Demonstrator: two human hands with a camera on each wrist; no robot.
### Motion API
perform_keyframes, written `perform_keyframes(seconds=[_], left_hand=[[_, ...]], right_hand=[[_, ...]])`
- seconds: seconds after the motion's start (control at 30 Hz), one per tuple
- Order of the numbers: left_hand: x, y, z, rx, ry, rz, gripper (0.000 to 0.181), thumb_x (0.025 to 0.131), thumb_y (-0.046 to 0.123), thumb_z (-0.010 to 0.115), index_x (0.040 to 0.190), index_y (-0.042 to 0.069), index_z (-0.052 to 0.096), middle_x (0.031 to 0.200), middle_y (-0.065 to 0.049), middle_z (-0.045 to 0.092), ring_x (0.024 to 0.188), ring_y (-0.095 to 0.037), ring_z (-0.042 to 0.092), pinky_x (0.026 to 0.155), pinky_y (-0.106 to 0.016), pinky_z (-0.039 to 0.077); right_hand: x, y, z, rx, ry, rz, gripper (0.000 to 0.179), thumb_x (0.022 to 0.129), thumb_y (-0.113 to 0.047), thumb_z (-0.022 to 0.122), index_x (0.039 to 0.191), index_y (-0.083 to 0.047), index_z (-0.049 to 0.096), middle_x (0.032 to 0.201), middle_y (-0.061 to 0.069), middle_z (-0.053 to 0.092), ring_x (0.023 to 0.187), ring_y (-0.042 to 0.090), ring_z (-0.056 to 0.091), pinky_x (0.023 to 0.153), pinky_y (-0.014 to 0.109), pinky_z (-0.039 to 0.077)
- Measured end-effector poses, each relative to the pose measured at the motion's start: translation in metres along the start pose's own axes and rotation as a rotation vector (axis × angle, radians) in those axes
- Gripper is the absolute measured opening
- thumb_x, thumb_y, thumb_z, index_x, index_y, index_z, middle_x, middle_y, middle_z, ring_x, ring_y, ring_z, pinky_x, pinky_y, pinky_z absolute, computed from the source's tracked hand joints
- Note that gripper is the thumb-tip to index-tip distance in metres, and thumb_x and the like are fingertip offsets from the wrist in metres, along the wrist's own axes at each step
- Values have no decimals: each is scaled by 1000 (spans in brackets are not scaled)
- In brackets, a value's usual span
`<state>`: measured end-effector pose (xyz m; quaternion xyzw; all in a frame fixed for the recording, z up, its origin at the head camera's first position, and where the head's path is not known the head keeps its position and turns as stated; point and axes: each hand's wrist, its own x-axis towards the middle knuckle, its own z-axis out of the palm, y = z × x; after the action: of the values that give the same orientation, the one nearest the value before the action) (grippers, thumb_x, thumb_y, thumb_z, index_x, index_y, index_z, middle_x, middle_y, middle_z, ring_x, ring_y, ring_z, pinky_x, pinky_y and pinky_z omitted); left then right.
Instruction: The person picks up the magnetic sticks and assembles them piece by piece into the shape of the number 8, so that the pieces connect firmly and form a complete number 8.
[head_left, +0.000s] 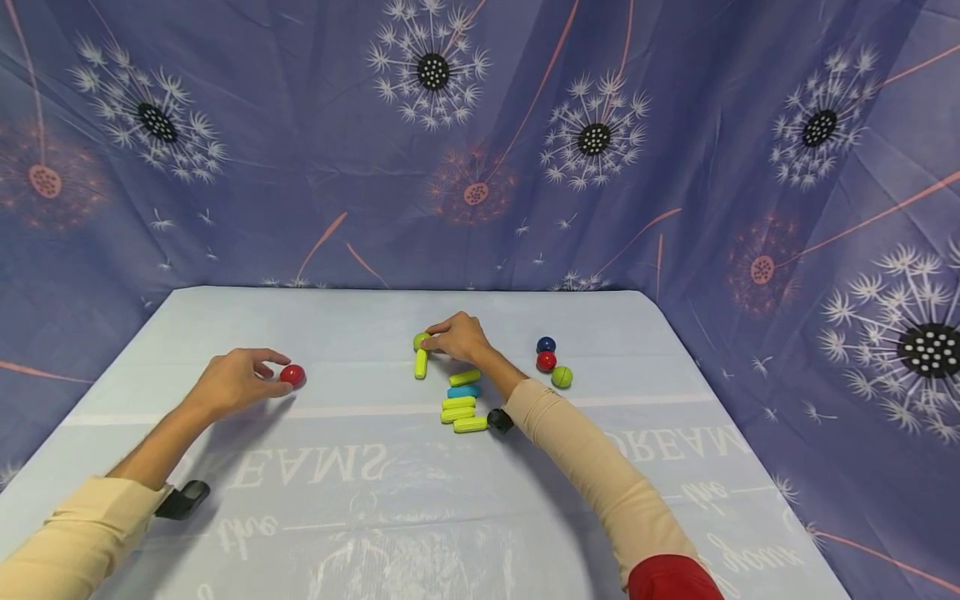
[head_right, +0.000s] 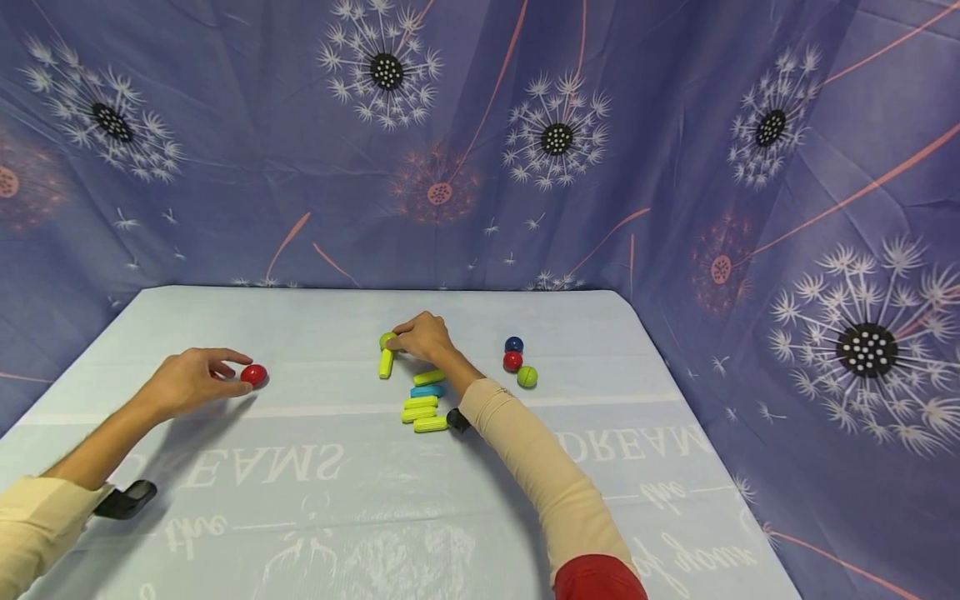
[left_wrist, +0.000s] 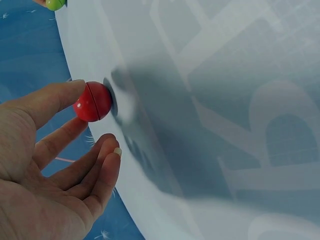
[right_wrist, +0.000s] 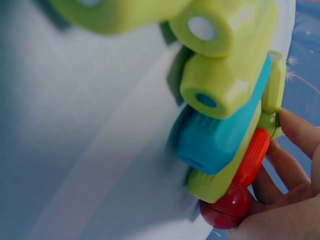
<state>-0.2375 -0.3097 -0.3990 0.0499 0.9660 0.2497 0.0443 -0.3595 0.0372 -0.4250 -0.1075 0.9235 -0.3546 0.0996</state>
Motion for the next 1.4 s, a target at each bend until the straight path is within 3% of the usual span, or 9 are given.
perform_keyframes(seconds=[0.43,0.67,1.03,1.4], left_hand=[[1,-1,4,-19,40,39,47,85,31,80,121,2,71,100,-19,76,91,-37,70,67,-35,47],[3,0,8,-39,61,26,45,86,33,79,119,3,72,96,-17,77,89,-35,69,65,-31,42],[7,0,14,-43,94,14,40,86,31,80,114,4,74,97,-19,77,92,-40,69,67,-34,45],[11,0,14,-44,83,-14,40,86,32,79,114,4,74,96,-17,77,89,-35,69,65,-32,44]], right_hand=[[2,2,1,-3,2,-4,36,88,-41,78,119,-23,78,124,5,73,104,21,64,73,27,47],[1,2,0,0,6,9,35,87,-42,78,118,-24,78,123,5,74,98,19,64,72,26,48],[1,2,1,-32,6,-6,35,89,-42,76,119,-25,78,125,5,73,110,24,64,82,32,50],[2,2,1,-12,12,11,35,87,-42,78,117,-24,78,121,4,74,101,19,65,76,28,49]])
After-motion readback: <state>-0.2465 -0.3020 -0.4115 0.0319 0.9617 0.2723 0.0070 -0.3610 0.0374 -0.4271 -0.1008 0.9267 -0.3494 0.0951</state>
